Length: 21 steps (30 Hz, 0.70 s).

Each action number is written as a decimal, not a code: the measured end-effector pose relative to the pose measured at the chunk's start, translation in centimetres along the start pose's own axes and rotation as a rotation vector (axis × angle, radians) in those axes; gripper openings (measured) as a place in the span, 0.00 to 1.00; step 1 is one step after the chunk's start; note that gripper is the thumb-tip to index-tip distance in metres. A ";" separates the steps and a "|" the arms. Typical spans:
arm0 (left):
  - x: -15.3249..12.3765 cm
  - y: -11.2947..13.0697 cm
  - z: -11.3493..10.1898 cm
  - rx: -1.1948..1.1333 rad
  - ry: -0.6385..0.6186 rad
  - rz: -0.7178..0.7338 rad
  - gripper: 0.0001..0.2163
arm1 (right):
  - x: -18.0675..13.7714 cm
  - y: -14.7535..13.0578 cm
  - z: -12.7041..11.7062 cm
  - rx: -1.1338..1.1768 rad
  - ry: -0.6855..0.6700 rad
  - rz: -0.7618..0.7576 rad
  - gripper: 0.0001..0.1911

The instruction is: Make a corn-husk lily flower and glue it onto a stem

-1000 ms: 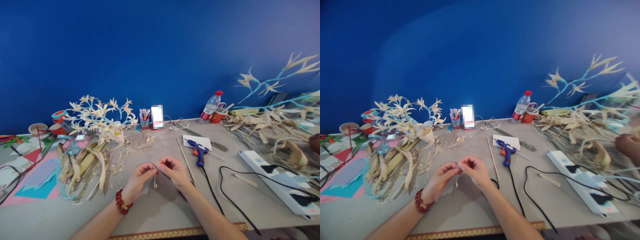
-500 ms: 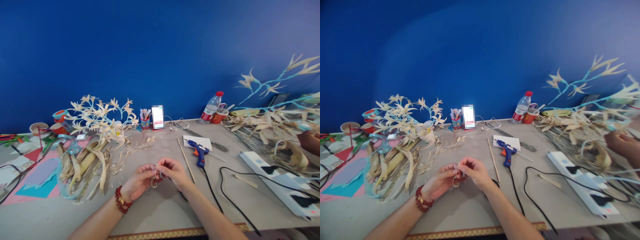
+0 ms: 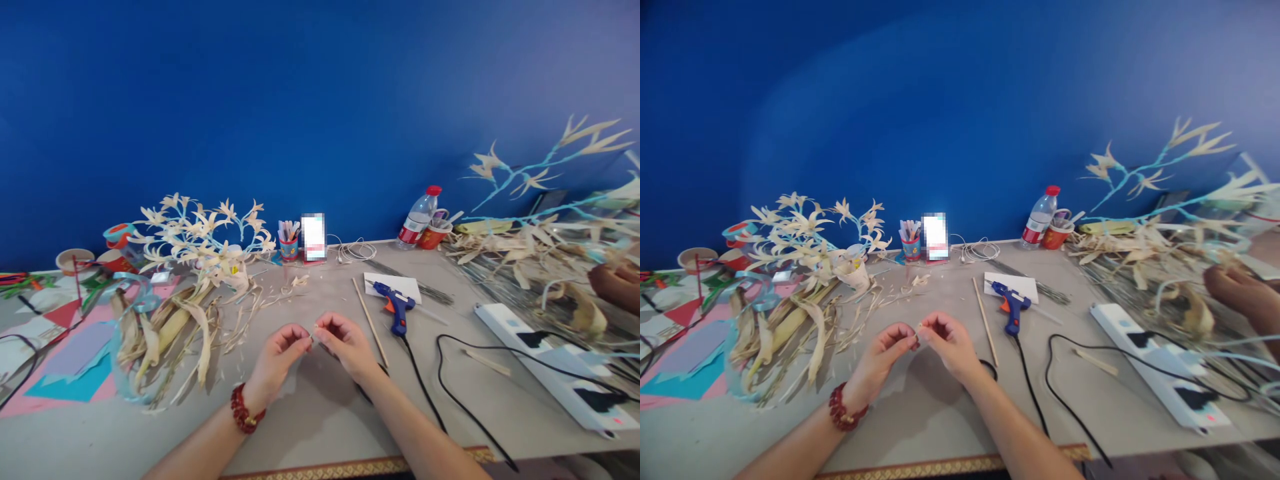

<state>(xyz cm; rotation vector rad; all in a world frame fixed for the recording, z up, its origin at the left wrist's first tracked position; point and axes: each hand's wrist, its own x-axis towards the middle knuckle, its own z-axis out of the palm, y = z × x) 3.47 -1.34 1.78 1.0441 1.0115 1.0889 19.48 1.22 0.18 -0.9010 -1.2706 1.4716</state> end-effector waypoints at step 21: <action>-0.3 -1.5 0.1 0.170 0.111 0.185 0.08 | 0.0 -0.2 0.8 -0.022 0.046 -0.055 0.13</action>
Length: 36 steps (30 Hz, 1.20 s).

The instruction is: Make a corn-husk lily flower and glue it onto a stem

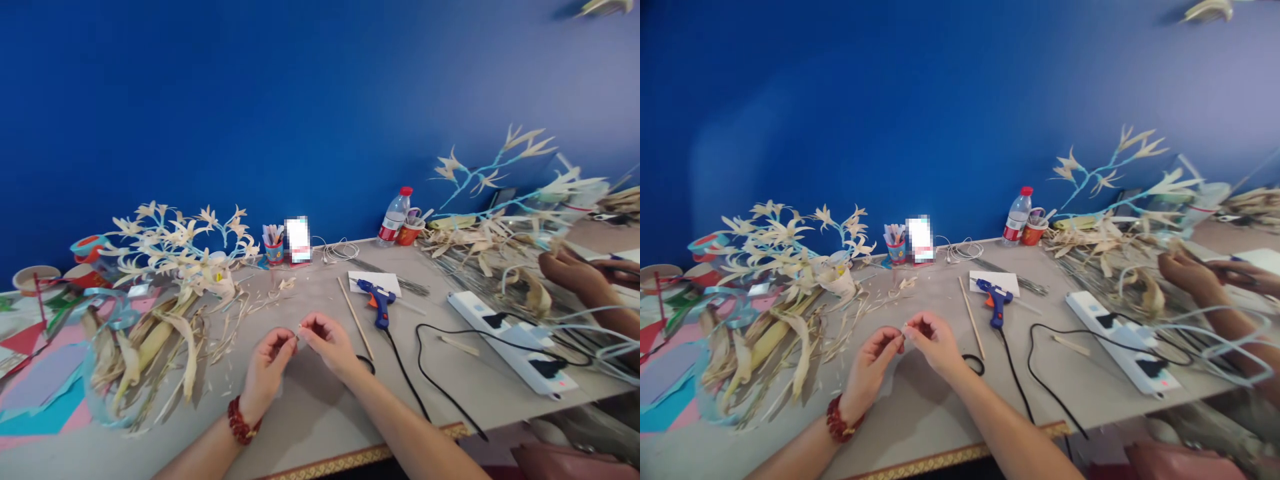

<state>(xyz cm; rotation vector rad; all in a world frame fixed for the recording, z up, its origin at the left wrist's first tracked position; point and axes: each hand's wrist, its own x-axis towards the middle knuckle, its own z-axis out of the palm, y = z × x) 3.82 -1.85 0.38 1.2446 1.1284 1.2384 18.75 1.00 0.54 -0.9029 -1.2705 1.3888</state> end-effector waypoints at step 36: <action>0.4 -0.5 -0.2 -0.239 0.089 -0.076 0.08 | -1.0 -3.2 -16.5 -0.215 0.774 0.079 0.19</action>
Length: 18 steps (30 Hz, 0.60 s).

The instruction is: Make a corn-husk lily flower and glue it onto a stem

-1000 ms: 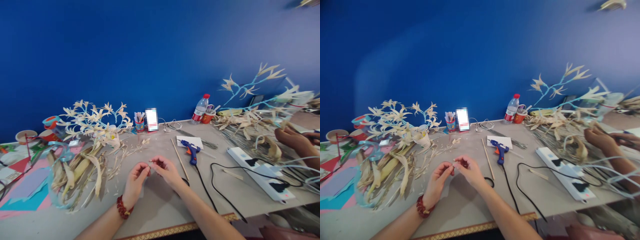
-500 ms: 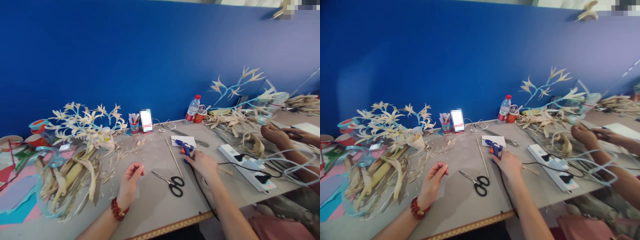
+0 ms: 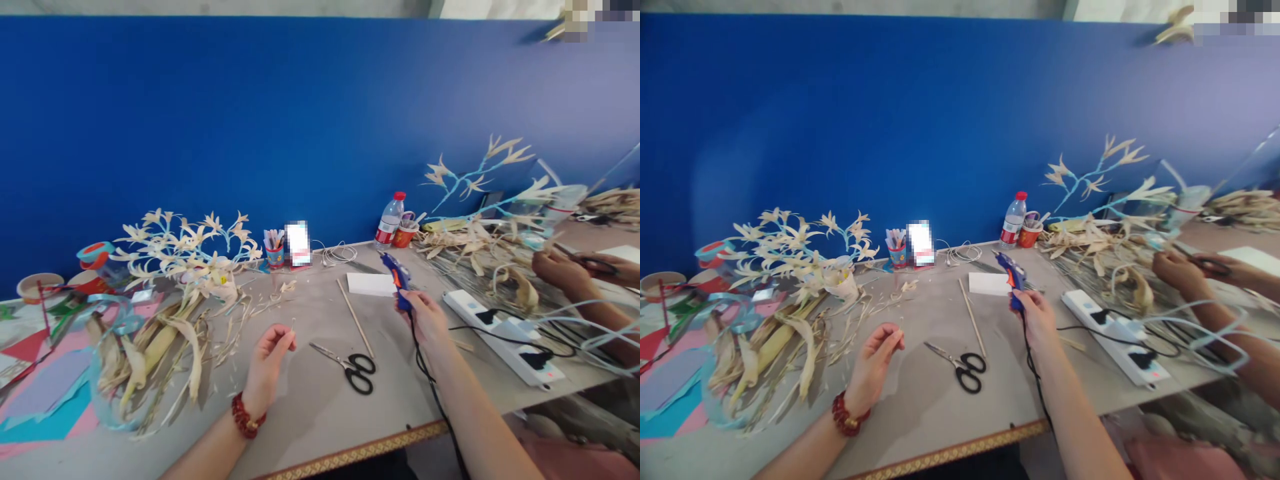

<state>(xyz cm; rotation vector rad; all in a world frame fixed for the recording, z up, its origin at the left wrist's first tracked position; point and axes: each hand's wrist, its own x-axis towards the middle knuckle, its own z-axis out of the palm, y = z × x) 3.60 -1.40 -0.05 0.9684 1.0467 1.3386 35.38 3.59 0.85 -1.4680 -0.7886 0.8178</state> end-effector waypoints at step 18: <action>1.4 0.1 -0.7 -0.153 0.074 -0.052 0.07 | -8.0 -5.6 8.6 0.385 -0.564 0.172 0.19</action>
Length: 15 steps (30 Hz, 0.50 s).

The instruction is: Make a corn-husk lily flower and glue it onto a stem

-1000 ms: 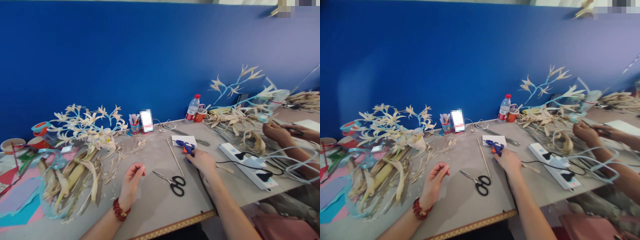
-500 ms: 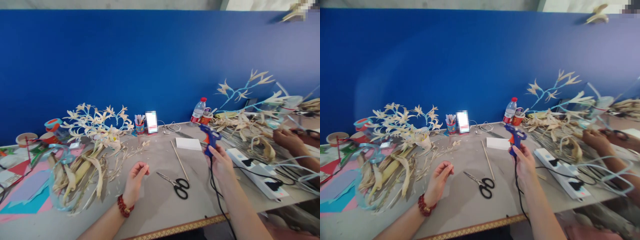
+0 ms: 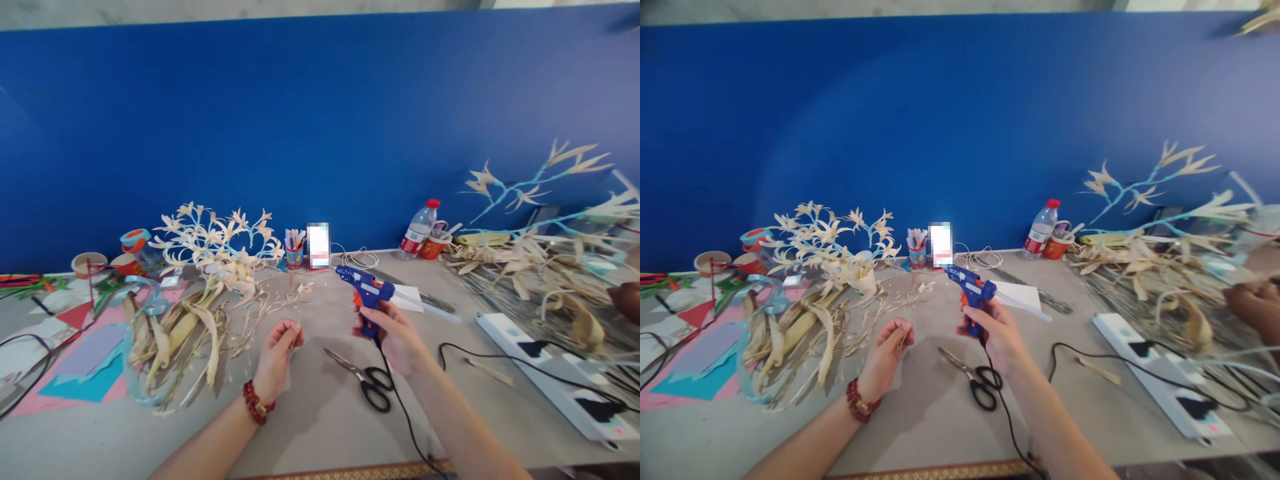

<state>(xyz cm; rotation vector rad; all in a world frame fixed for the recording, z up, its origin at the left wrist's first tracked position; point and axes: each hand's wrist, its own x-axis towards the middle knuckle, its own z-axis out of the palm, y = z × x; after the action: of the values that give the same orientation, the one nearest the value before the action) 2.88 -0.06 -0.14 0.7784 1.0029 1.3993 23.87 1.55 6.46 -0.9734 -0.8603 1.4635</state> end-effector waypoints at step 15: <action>0.8 -0.8 -0.5 0.065 0.042 0.020 0.08 | 0.1 4.8 -1.3 -0.212 -0.280 0.026 0.15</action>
<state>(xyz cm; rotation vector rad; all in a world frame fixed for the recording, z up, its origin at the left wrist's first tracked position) 2.72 0.60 -1.09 0.8118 1.0806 1.4114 23.20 1.13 1.54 -0.9493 -1.2306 1.5775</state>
